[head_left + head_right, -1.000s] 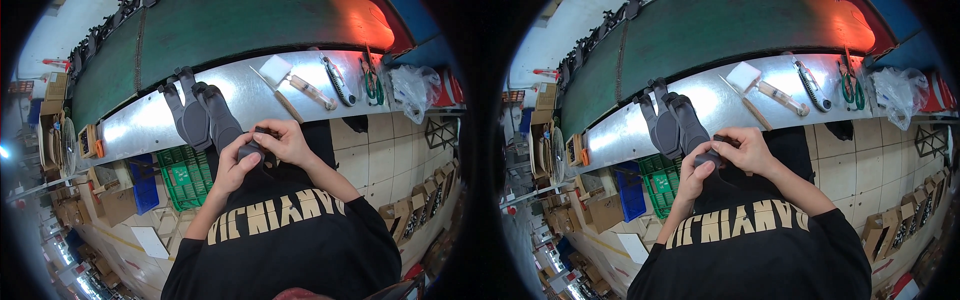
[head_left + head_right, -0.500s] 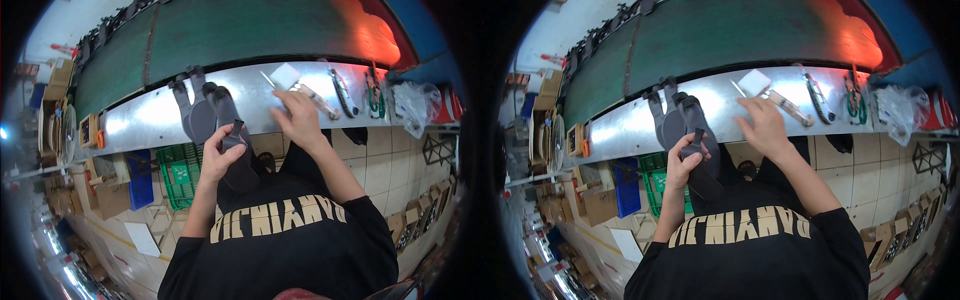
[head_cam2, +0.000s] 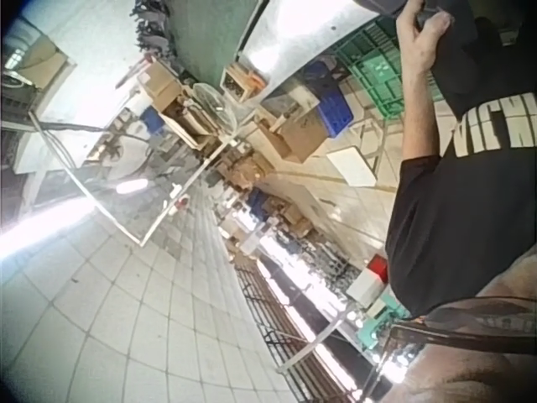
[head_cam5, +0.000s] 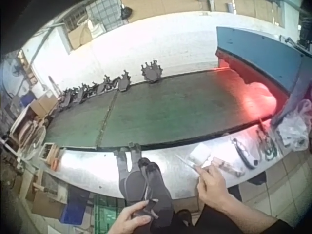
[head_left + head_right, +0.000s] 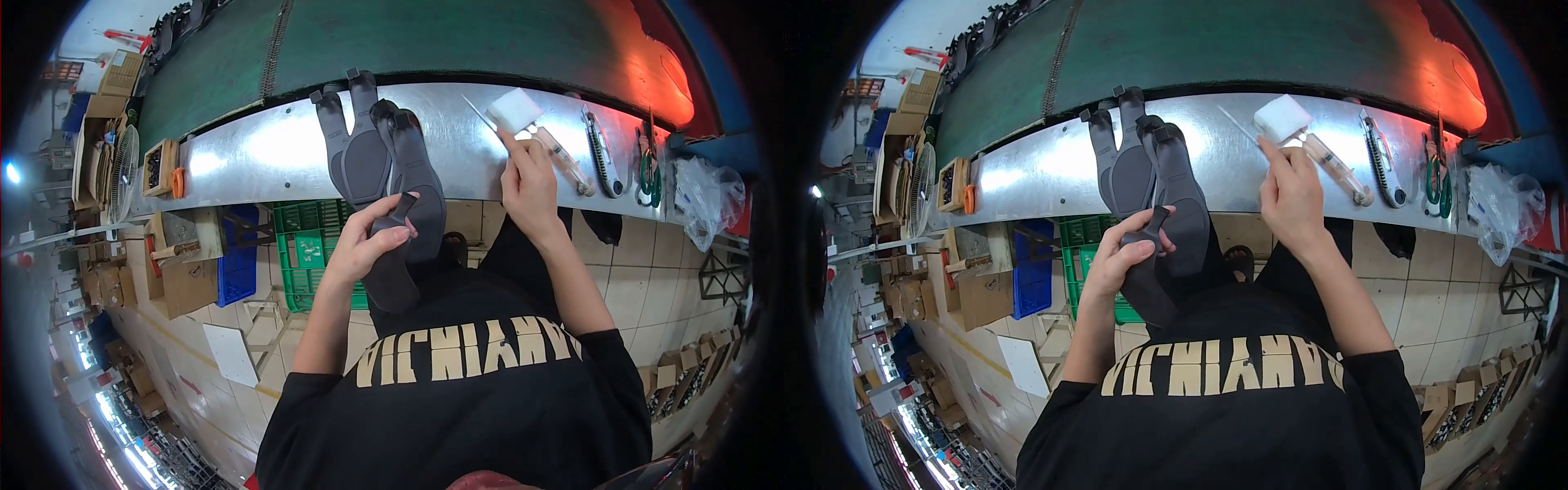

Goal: Manually attaching components and straps to shoe soles at a factory workstation.

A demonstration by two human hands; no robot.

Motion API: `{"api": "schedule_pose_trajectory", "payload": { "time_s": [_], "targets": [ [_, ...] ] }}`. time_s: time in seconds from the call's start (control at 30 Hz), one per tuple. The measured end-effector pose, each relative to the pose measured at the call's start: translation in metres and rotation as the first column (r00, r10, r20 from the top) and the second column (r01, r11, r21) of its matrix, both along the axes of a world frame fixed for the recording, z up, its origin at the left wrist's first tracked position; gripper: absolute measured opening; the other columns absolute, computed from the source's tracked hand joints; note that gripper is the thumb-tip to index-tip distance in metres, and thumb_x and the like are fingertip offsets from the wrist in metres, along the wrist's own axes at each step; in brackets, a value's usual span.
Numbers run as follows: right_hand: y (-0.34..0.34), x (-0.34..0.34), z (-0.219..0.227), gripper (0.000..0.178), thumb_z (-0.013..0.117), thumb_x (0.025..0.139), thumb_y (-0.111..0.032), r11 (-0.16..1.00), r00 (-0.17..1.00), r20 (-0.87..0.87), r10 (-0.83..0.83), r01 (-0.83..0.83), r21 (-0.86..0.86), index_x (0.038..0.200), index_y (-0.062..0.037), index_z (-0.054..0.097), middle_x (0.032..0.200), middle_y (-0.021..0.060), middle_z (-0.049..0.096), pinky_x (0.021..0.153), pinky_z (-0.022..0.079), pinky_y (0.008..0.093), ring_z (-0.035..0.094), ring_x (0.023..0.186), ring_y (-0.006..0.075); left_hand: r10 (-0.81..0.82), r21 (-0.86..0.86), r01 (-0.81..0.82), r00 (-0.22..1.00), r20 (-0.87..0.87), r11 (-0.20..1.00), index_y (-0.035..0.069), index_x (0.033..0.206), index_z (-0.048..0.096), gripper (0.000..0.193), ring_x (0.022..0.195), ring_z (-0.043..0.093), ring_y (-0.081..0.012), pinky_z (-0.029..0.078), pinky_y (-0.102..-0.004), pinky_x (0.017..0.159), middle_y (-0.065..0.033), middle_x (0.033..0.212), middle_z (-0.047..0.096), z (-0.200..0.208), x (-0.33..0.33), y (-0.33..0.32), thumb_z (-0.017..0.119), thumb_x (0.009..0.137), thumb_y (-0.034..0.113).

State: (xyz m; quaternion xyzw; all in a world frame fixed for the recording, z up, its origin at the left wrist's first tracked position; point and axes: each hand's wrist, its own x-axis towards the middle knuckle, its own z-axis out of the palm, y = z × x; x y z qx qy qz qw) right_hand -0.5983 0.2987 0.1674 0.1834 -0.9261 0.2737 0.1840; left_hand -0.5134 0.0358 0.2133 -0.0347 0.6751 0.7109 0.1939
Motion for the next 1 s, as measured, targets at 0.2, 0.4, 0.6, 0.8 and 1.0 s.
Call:
{"api": "schedule_pose_trajectory", "payload": {
  "time_s": [0.2,0.4,0.6,0.8,1.0],
  "targets": [
    [-0.016,0.059,0.056,0.053,0.047,0.097,-0.007,0.618,0.348,0.602,0.718,0.077,-0.782,0.148,-0.0165,0.037,0.068,-0.0009,0.056,0.054,0.041,0.0190,0.048,0.056,0.0042,-0.089,0.133,0.080,0.994,0.060,0.988,-0.005,0.132,0.050,0.056,0.088,0.059,-0.0109,0.046,-0.0247,0.083,-0.0055,0.099,0.064,0.006,0.008,0.013,0.068,0.084,0.016],
    [-0.014,0.072,0.059,0.065,0.045,0.098,-0.005,0.583,0.074,0.601,0.796,0.175,-0.794,0.155,-0.0232,0.019,0.068,0.0010,0.058,0.052,0.042,0.0194,0.047,0.053,0.0035,-0.126,0.115,0.109,0.980,0.152,0.987,-0.008,0.137,0.044,0.069,0.090,0.058,-0.0093,0.046,-0.0239,0.083,-0.0041,0.098,0.062,0.019,0.016,0.024,0.075,0.080,0.015],
    [-0.013,0.078,0.055,0.061,0.044,0.099,-0.007,0.544,0.040,0.571,0.820,0.254,-0.800,0.154,-0.0260,0.023,0.066,-0.0012,0.053,0.050,0.039,0.0175,0.043,0.052,0.0027,-0.087,0.130,0.071,0.989,0.121,0.989,-0.007,0.136,0.045,0.067,0.088,0.057,-0.0089,0.045,-0.0223,0.080,-0.0037,0.098,0.061,0.020,0.027,0.031,0.073,0.079,0.013],
    [-0.004,0.080,0.052,0.054,0.044,0.100,-0.009,0.514,-0.016,0.538,0.843,0.324,-0.794,0.151,-0.0262,0.033,0.065,-0.0033,0.051,0.050,0.037,0.0160,0.041,0.053,0.0015,-0.119,0.137,0.106,0.989,0.091,0.985,-0.006,0.133,0.049,0.061,0.087,0.056,-0.0077,0.044,-0.0222,0.079,-0.0023,0.097,0.059,0.024,0.036,0.037,0.072,0.080,0.012],
    [0.006,0.083,0.060,0.053,0.045,0.100,-0.009,0.558,-0.061,0.566,0.822,0.280,-0.781,0.149,-0.0261,0.036,0.065,-0.0044,0.049,0.052,0.036,0.0162,0.039,0.055,0.0009,-0.133,0.055,0.132,0.991,0.001,0.990,-0.009,0.130,0.049,0.062,0.090,0.057,-0.0114,0.045,-0.0245,0.081,-0.0059,0.100,0.059,0.031,0.046,0.043,0.074,0.078,0.014]
  ]
}}
